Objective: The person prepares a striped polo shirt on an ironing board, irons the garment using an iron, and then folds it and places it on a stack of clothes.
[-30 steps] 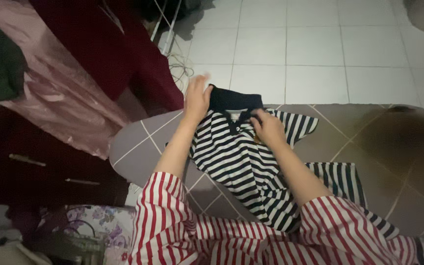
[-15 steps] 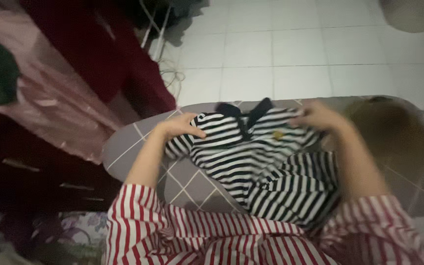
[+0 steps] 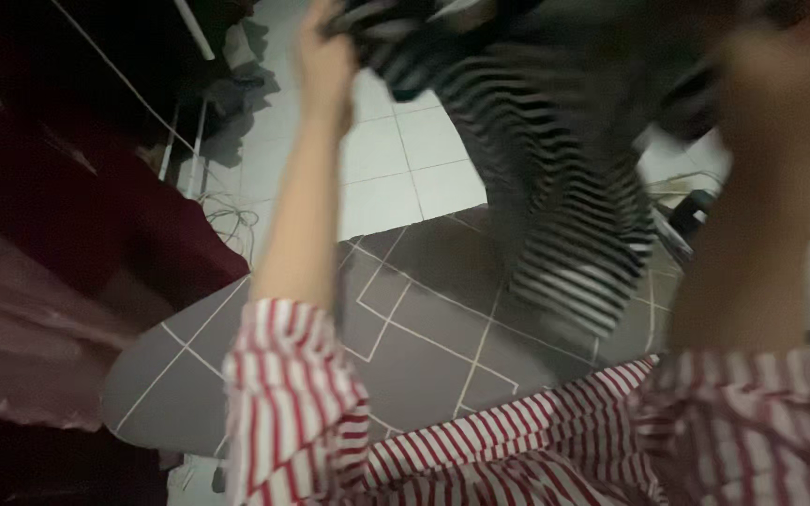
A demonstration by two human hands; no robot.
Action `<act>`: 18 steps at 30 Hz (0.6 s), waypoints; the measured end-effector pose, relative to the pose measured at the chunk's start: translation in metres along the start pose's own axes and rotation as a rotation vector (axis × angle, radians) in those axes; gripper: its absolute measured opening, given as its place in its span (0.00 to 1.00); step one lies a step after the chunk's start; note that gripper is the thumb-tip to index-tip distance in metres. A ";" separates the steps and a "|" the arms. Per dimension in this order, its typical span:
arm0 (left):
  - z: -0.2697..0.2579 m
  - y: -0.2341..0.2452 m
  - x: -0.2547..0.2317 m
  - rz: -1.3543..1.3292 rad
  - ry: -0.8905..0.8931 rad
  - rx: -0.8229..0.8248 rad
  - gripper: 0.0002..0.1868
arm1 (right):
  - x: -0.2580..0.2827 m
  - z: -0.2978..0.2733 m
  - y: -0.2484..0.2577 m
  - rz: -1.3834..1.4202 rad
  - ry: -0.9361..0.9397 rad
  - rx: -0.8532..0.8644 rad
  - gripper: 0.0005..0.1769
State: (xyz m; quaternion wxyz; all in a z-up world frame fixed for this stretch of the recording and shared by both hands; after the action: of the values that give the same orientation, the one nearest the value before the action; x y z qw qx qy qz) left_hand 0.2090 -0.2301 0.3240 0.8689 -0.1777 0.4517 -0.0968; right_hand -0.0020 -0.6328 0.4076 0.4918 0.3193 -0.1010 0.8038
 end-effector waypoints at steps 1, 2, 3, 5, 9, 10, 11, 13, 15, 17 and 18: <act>-0.001 0.026 -0.004 -0.041 0.090 -0.063 0.22 | 0.030 -0.026 -0.016 0.018 -0.025 0.154 0.19; -0.007 0.056 -0.005 -0.078 0.181 -0.133 0.22 | 0.058 -0.067 -0.034 0.029 -0.052 0.341 0.21; -0.017 0.092 -0.010 0.216 0.182 -0.183 0.23 | 0.087 -0.118 -0.051 0.043 -0.071 0.556 0.22; -0.044 0.160 -0.022 0.339 0.207 -0.091 0.12 | 0.154 -0.237 -0.078 0.116 -0.067 1.000 0.26; -0.129 0.329 -0.054 1.266 0.393 -0.217 0.22 | 0.231 -0.380 -0.105 0.375 -0.010 1.368 0.26; -0.146 0.340 -0.079 1.285 0.171 -0.139 0.20 | 0.238 -0.402 -0.107 0.527 0.104 1.419 0.29; -0.174 0.361 -0.088 1.306 0.229 -0.235 0.19 | 0.242 -0.424 -0.106 0.681 0.219 1.465 0.34; -0.231 0.371 -0.107 1.356 0.276 -0.292 0.17 | 0.175 -0.443 -0.120 0.381 0.147 1.449 0.31; -0.277 0.344 -0.112 1.454 0.227 -0.082 0.12 | 0.073 -0.433 -0.137 -0.099 -0.157 1.359 0.19; -0.330 0.318 -0.105 1.476 0.301 0.021 0.16 | -0.012 -0.387 -0.120 -0.556 0.107 1.176 0.20; -0.349 0.293 -0.108 1.598 0.104 0.151 0.19 | -0.057 -0.360 -0.085 -0.515 -0.246 0.889 0.24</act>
State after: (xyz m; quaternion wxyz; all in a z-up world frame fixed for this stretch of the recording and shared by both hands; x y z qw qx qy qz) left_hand -0.1369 -0.0026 0.1041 0.6630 0.2635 0.4742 0.5158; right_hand -0.0607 -0.4602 0.0806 0.4751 0.6034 0.2742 0.5788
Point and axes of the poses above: each hand's wrist, its own z-axis towards the middle knuckle, its own y-axis out of the back of the hand, x = y × z, the point moved 8 cm from there along z, towards the middle knuckle, and after that the axes turned 13 degrees about -x, right-handed, at the moved point
